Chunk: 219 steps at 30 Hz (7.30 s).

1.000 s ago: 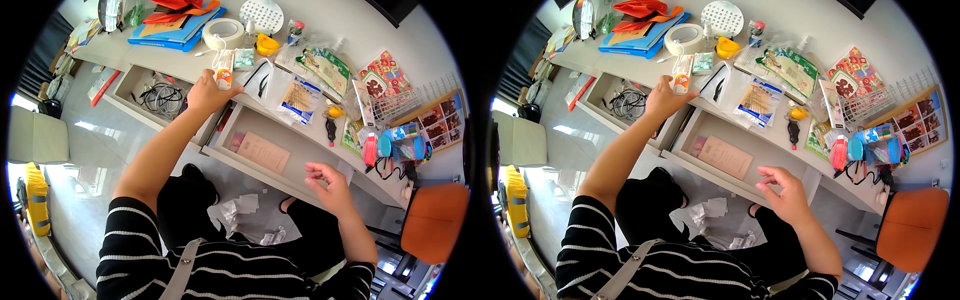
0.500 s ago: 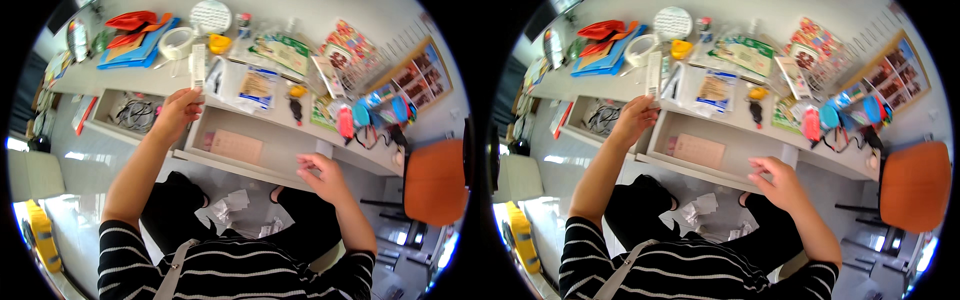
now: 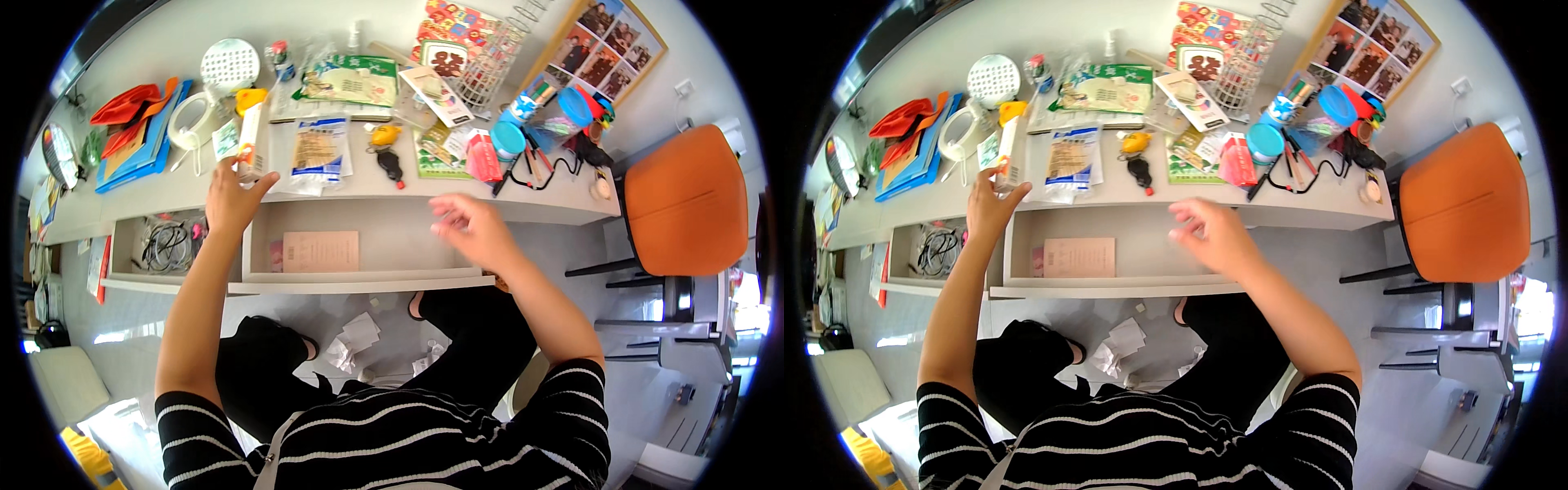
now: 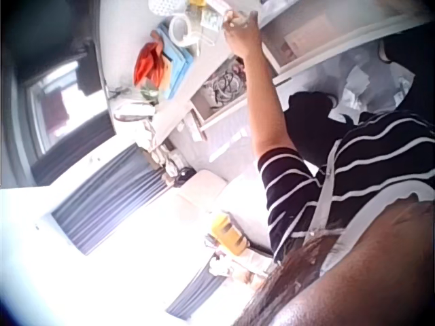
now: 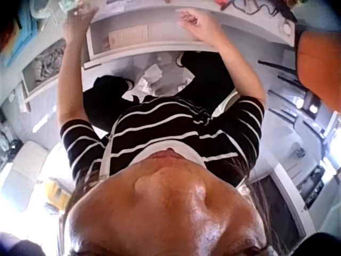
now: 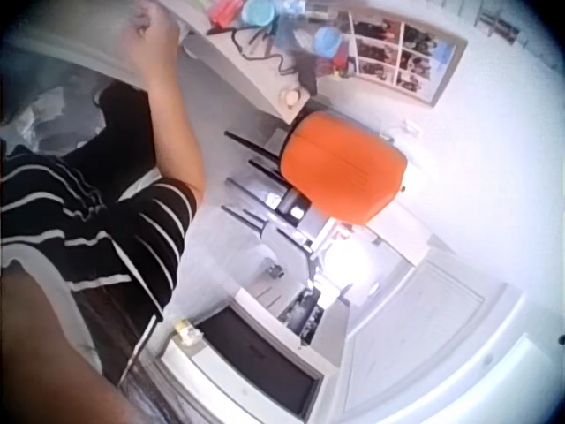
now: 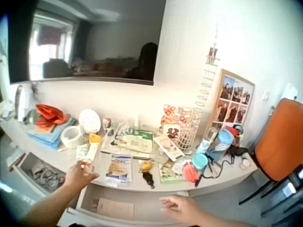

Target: The person wipes the inside of a desk drawer with a brown cloth, picks up a small black container, and then organizes cotton swabs, a blue plastic tub, and several pens into the drawer.

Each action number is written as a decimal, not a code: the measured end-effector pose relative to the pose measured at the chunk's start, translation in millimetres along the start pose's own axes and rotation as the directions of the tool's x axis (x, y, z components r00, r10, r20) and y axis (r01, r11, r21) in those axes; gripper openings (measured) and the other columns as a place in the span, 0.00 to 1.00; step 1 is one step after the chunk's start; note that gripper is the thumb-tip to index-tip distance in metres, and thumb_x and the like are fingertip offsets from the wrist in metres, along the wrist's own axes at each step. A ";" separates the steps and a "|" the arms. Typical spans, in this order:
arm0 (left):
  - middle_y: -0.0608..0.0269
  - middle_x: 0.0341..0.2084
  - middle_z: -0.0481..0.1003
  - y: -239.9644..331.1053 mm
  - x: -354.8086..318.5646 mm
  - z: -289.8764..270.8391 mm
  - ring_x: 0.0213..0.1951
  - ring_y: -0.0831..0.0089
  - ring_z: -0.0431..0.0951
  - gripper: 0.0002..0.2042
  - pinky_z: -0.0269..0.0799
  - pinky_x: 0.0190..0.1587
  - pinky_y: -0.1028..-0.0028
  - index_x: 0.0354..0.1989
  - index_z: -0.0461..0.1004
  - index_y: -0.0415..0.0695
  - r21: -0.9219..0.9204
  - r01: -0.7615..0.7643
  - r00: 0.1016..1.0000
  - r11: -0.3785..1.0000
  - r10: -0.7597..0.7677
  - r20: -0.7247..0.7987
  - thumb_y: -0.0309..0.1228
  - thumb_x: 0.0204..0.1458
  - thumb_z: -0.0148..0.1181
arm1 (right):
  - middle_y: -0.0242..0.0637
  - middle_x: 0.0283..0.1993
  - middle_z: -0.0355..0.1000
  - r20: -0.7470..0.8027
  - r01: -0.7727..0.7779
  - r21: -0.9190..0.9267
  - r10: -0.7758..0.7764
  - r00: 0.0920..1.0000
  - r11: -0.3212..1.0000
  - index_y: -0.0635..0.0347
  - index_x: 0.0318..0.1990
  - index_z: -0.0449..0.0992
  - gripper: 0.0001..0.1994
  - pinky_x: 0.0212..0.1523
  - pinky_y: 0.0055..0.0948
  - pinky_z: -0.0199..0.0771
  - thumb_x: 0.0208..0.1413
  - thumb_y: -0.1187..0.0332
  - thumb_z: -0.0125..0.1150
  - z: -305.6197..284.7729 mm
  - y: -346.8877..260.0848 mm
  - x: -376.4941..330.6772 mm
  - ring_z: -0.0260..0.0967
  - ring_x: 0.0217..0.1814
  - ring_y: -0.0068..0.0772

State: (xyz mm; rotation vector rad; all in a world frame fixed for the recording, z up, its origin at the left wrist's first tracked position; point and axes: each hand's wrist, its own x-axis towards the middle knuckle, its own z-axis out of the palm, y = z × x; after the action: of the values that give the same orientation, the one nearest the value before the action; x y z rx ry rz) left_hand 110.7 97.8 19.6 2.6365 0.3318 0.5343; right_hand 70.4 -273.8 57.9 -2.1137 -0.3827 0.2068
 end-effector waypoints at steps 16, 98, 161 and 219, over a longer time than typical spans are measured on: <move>0.64 0.10 0.67 -13.2 -7.5 4.3 0.15 0.76 0.63 0.18 0.61 0.21 0.74 0.20 0.73 0.36 -0.245 0.003 0.998 0.970 -0.017 -0.054 0.40 0.52 0.64 | 0.53 0.53 0.69 -0.622 -0.358 -0.262 0.127 0.773 0.896 0.68 0.56 0.67 0.40 0.55 0.40 0.66 0.35 0.52 0.72 -113.6 129.2 104.6 0.67 0.55 0.52; 0.65 0.19 0.71 59.5 -135.1 -32.0 0.11 0.78 0.60 0.26 0.47 0.09 0.83 0.34 0.73 0.50 -0.166 0.902 0.343 -0.399 0.427 0.837 0.63 0.52 0.44 | 0.49 0.66 0.57 -0.002 0.321 0.232 -0.329 0.944 0.918 0.64 0.66 0.55 0.45 0.64 0.37 0.58 0.43 0.59 0.74 97.9 -67.1 -30.0 0.58 0.66 0.40; 0.53 0.36 0.75 69.5 -141.3 -45.5 0.33 0.69 0.79 0.32 0.76 0.32 0.75 0.48 0.67 0.31 -0.711 0.629 0.684 0.314 0.210 0.698 0.49 0.47 0.66 | 0.42 0.47 0.73 0.283 -0.415 0.619 0.304 0.910 0.667 0.71 0.51 0.70 0.25 0.59 0.34 0.67 0.54 0.59 0.65 77.5 -65.6 -30.3 0.71 0.51 0.34; 0.57 0.62 0.57 -366.6 59.0 -88.8 0.59 0.52 0.62 0.22 0.66 0.55 0.46 0.59 0.61 0.46 -0.918 0.241 0.205 -0.314 -0.908 0.365 0.22 0.54 0.53 | 0.37 0.47 0.71 0.699 -0.681 0.488 0.222 0.679 0.546 0.65 0.54 0.69 0.21 0.47 0.28 0.70 0.60 0.58 0.56 180.7 -86.0 41.7 0.70 0.43 0.30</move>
State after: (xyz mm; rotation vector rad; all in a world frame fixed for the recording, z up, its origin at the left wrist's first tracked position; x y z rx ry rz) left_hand 73.5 470.7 -53.7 0.5237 1.1934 0.7013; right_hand 40.1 -73.2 32.8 -1.2423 0.0003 1.1613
